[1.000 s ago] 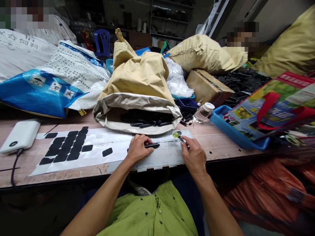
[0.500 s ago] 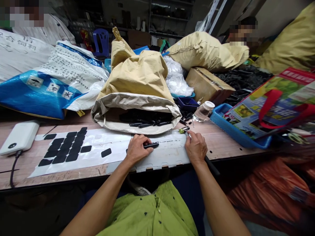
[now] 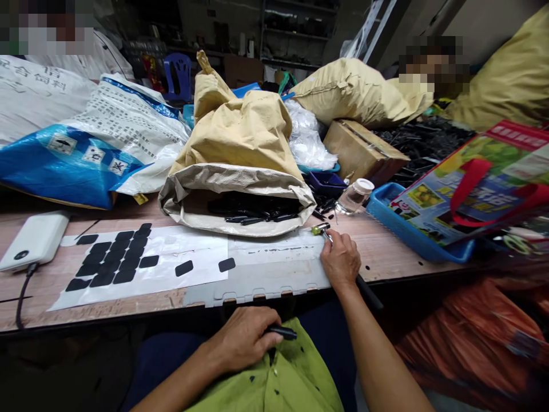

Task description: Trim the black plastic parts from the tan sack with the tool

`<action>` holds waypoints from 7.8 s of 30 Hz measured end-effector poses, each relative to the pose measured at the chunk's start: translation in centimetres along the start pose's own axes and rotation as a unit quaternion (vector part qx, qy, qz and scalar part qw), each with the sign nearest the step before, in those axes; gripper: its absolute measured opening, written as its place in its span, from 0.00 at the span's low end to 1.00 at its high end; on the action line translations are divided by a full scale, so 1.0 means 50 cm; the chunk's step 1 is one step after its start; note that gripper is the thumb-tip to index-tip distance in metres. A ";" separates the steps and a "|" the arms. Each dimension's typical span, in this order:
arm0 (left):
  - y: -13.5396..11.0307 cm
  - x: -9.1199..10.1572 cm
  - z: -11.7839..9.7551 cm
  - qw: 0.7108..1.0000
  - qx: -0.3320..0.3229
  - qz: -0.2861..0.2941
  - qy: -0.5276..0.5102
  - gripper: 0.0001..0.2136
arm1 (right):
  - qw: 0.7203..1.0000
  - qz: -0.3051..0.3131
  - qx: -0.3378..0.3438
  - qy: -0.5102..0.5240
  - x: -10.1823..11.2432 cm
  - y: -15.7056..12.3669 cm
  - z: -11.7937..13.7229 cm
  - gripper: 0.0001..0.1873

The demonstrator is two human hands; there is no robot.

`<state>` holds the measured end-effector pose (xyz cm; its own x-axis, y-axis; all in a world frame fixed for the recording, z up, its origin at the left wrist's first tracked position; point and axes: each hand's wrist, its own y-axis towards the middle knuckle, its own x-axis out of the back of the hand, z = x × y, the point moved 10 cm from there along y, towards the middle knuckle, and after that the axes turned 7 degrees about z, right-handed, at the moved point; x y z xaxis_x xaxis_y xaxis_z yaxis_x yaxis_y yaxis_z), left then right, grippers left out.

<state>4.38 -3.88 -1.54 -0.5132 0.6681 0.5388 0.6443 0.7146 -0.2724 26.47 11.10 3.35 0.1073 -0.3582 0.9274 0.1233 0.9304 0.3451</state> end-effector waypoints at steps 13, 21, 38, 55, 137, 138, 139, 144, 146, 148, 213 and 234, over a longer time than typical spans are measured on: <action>-0.005 -0.016 0.060 0.992 0.114 0.031 0.052 0.13 | 1.000 -0.007 0.002 -0.006 0.001 -0.001 0.001 0.16; 0.063 0.355 0.019 0.902 0.107 -0.383 0.170 0.12 | 1.000 -0.002 0.003 -0.002 0.003 0.000 0.003 0.16; 0.062 0.387 0.069 0.899 0.082 -0.394 0.172 0.04 | 1.000 0.015 -0.006 -0.010 0.005 0.001 0.007 0.15; 0.069 0.259 0.073 0.949 0.022 -0.303 0.085 0.07 | 1.000 0.013 -0.016 -0.004 -0.002 0.002 -0.004 0.16; 0.045 0.235 0.036 0.969 -0.029 -0.244 0.038 0.10 | 1.000 -0.001 -0.026 -0.007 0.001 -0.001 -0.022 0.17; 0.035 0.215 0.015 0.977 -0.052 -0.209 0.007 0.11 | 1.000 -0.003 -0.025 -0.008 0.001 -0.001 -0.022 0.17; 0.025 0.187 -0.007 0.984 -0.072 -0.162 -0.026 0.12 | 1.000 -0.005 -0.024 -0.009 0.002 -0.001 -0.021 0.17; -0.012 0.019 -0.003 0.999 -0.029 0.011 -0.040 0.12 | 0.999 -0.002 -0.024 -0.021 0.003 0.000 -0.018 0.17; -0.012 -0.017 0.078 0.998 0.055 -0.011 -0.015 0.13 | 0.999 0.003 -0.026 -0.024 0.002 0.001 -0.018 0.16; -0.016 -0.032 0.170 0.988 0.147 -0.053 0.007 0.15 | 0.999 0.004 -0.027 -0.025 0.002 0.001 -0.017 0.16; 0.067 0.280 0.106 0.956 0.051 -0.283 0.062 0.09 | 0.888 0.141 0.137 0.417 0.066 -0.129 0.250 0.18; 0.068 0.282 0.110 0.952 0.056 -0.293 0.063 0.09 | 0.917 0.128 0.143 0.351 0.065 -0.142 0.237 0.18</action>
<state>-3.79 9.10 0.71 -0.6890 0.1218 0.7145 0.1991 0.9797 0.0250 14.24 4.25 5.62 0.7166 0.0065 0.6974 -0.2477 0.9372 0.2457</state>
